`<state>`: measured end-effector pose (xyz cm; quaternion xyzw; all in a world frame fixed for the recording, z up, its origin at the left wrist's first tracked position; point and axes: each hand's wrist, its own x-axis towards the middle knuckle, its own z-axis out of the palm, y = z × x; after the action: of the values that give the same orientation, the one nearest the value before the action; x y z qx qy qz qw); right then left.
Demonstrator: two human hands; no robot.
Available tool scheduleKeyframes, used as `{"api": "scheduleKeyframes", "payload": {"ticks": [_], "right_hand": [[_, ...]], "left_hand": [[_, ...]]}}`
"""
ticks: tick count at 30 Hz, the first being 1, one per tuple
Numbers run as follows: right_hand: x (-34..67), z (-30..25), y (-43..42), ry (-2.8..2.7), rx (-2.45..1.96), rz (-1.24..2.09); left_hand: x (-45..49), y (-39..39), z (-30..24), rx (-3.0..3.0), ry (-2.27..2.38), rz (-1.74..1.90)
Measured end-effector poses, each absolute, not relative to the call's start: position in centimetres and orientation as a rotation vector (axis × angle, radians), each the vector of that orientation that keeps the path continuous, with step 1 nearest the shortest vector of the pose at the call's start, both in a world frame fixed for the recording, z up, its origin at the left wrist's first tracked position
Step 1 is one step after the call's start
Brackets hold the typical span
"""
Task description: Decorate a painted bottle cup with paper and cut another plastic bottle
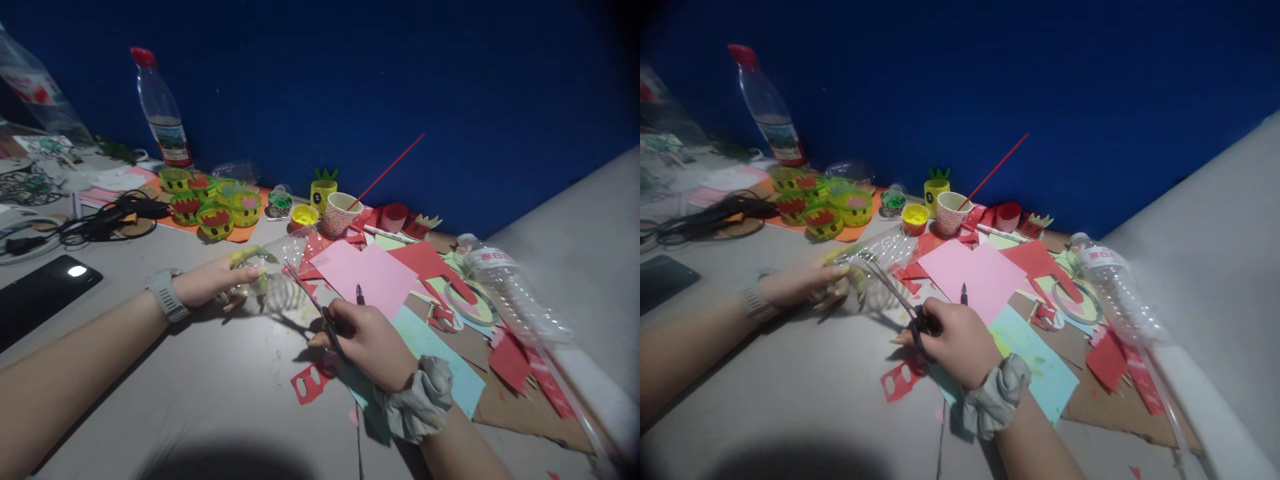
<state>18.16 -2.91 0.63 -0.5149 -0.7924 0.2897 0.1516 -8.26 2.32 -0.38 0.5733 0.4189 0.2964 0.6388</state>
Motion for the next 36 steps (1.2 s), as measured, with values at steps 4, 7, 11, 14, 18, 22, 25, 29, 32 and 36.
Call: {"api": "scheduleKeyframes", "payload": {"ticks": [4, 7, 11, 14, 18, 22, 25, 29, 32, 36], "right_hand": [[17.9, 0.5, -3.0, -2.258, -1.482, 0.798], [17.8, 0.6, -3.1, -2.242, -1.495, 0.764], [18.0, 1.0, -3.3, -2.238, -1.508, 0.765], [18.1, 1.0, -3.4, -2.210, -1.522, 0.775], [18.1, 0.6, -3.5, -2.188, -1.530, 0.799], [18.1, 0.2, -3.5, -2.170, -1.519, 0.833], [18.1, 0.1, -3.5, -2.165, -1.514, 0.886], [18.1, 0.2, -3.4, -2.168, -1.516, 0.934], [18.2, 0.2, -3.4, -2.162, -1.518, 0.982], [18.2, 0.2, -3.5, -2.189, -1.519, 1.017]], "left_hand": [[-8.2, 2.3, -0.4, 1.289, 0.923, 0.678], [-7.9, 2.0, -0.1, 1.244, 0.936, 0.689], [-7.3, 1.5, 0.5, 1.240, 0.857, 0.693], [-7.0, 1.3, 0.8, 1.255, 0.800, 0.690], [-6.8, 1.2, 0.5, 1.191, 0.798, 0.722], [-6.9, 1.2, 0.0, 1.117, 0.792, 0.727], [-7.0, 1.3, -0.2, 1.116, 0.822, 0.715], [-7.0, 1.3, -0.1, 1.146, 0.814, 0.707], [-6.9, 1.2, 0.1, 1.164, 0.802, 0.712], [-6.8, 1.1, 0.2, 1.181, 0.820, 0.717]]}}
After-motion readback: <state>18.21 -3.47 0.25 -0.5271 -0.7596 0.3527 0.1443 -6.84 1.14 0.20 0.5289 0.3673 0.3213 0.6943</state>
